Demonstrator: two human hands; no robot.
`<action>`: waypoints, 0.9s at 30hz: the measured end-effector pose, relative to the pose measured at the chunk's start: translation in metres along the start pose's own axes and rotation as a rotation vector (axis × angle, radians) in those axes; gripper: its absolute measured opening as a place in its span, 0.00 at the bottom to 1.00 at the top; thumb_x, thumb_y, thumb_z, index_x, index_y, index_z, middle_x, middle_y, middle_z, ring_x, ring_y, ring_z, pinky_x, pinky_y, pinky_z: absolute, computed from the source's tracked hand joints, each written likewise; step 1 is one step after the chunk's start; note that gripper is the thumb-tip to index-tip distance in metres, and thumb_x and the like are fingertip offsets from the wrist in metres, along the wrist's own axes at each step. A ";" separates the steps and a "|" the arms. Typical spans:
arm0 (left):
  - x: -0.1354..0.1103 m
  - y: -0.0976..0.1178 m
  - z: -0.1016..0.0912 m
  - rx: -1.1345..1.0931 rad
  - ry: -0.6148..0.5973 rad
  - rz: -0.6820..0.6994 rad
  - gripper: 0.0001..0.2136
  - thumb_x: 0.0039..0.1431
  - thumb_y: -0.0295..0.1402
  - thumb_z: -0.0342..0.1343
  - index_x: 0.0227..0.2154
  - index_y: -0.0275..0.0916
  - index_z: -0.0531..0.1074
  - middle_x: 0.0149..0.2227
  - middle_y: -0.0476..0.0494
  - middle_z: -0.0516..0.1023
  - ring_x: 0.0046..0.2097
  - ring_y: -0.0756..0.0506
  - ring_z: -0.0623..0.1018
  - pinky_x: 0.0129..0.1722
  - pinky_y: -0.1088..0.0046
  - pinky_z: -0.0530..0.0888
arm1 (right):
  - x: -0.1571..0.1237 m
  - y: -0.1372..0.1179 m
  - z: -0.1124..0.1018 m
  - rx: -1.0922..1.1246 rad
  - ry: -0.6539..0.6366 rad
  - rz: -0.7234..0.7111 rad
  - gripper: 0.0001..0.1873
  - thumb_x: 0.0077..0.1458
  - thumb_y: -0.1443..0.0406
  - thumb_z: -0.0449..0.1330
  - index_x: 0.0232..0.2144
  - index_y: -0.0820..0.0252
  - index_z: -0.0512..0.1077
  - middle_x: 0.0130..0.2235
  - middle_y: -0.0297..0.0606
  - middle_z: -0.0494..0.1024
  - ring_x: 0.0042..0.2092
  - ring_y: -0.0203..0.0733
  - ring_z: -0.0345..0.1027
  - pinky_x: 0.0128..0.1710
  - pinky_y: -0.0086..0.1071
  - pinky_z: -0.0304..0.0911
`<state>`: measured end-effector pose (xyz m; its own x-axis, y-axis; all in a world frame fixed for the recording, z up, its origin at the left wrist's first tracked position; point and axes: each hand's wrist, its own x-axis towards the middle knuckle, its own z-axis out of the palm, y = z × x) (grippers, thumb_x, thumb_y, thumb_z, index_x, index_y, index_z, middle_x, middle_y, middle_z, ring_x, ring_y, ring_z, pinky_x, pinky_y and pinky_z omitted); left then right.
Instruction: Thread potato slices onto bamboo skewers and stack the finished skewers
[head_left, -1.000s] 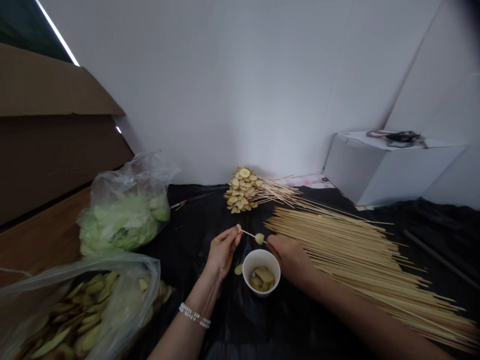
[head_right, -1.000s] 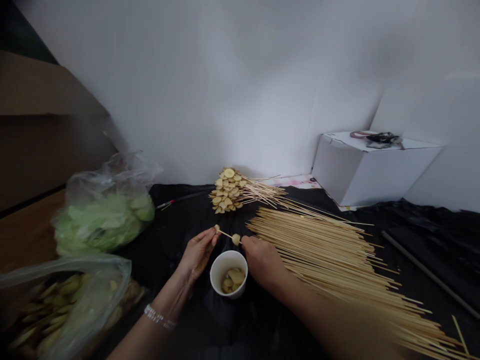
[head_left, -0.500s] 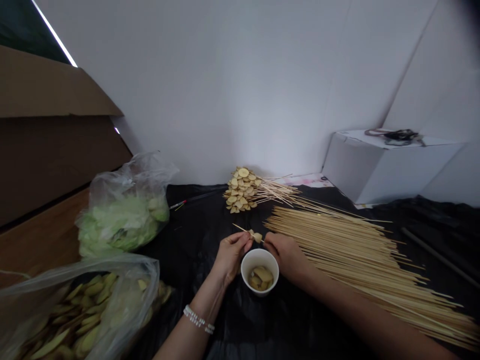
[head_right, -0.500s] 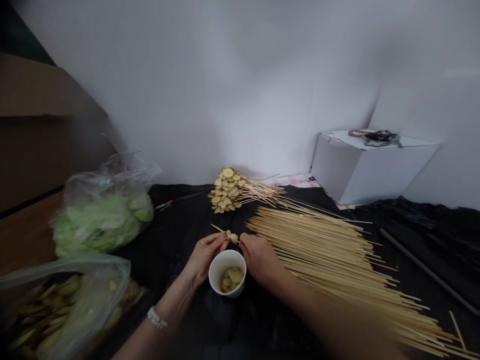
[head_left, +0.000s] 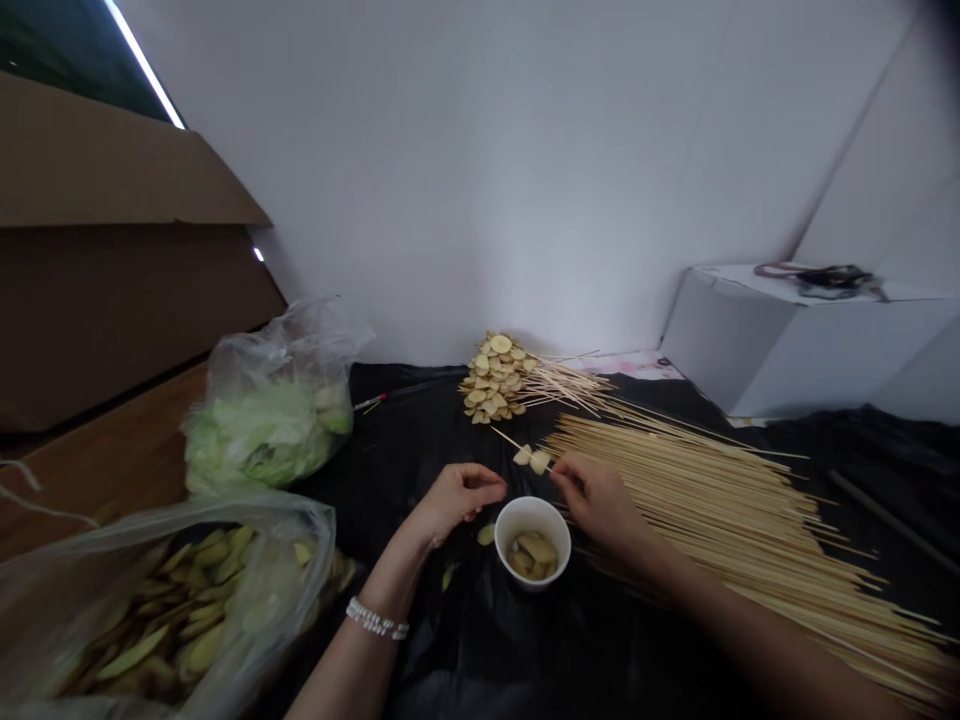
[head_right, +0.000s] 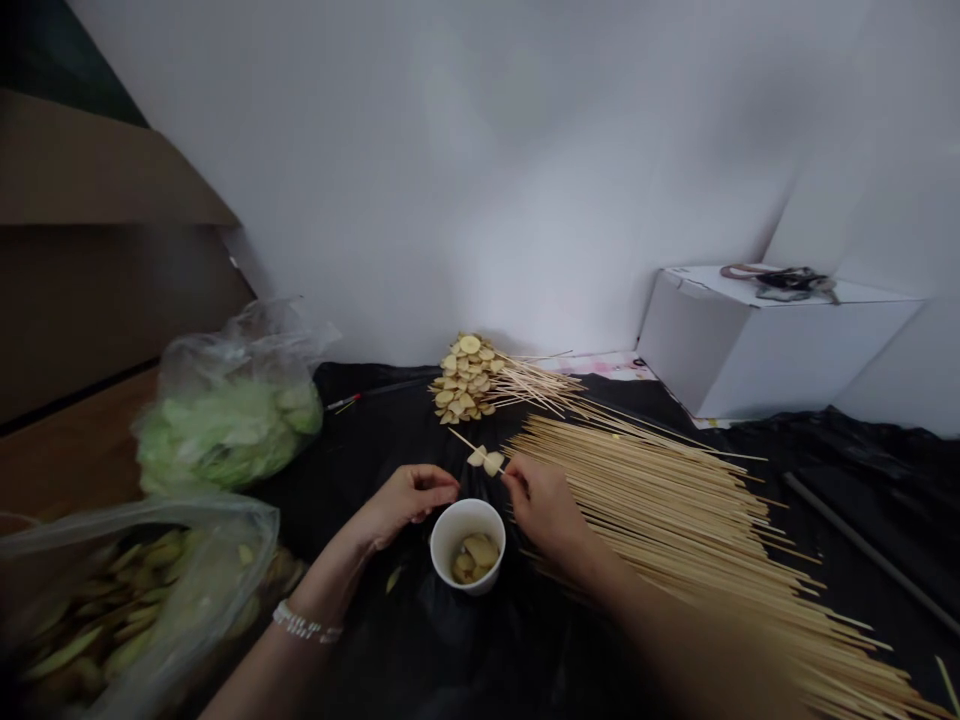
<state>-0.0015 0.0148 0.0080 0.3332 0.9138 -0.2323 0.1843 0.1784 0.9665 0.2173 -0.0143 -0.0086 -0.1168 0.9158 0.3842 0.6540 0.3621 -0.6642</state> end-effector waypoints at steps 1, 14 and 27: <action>-0.002 0.000 -0.003 0.077 -0.053 0.003 0.15 0.41 0.39 0.67 0.29 0.32 0.78 0.22 0.49 0.73 0.20 0.56 0.63 0.18 0.81 0.56 | 0.000 0.000 0.000 -0.003 0.001 -0.002 0.09 0.56 0.66 0.51 0.25 0.59 0.68 0.24 0.34 0.71 0.27 0.37 0.63 0.29 0.29 0.52; -0.010 -0.002 -0.014 0.672 -0.150 0.127 0.10 0.35 0.31 0.66 0.24 0.36 0.74 0.24 0.53 0.72 0.27 0.51 0.69 0.24 0.78 0.61 | -0.001 -0.001 0.001 0.001 -0.022 -0.015 0.10 0.57 0.65 0.51 0.25 0.59 0.68 0.23 0.33 0.71 0.26 0.37 0.63 0.29 0.29 0.52; 0.008 -0.011 -0.023 -0.506 0.221 0.020 0.12 0.46 0.34 0.68 0.26 0.35 0.70 0.24 0.49 0.75 0.23 0.56 0.72 0.18 0.87 0.64 | -0.001 -0.003 -0.001 -0.001 -0.039 -0.043 0.10 0.57 0.65 0.52 0.26 0.58 0.68 0.23 0.32 0.71 0.26 0.37 0.62 0.28 0.29 0.52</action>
<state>-0.0215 0.0288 -0.0021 0.1200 0.9639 -0.2376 -0.3054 0.2636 0.9150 0.2162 -0.0167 -0.0058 -0.1739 0.9054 0.3874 0.6486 0.4013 -0.6467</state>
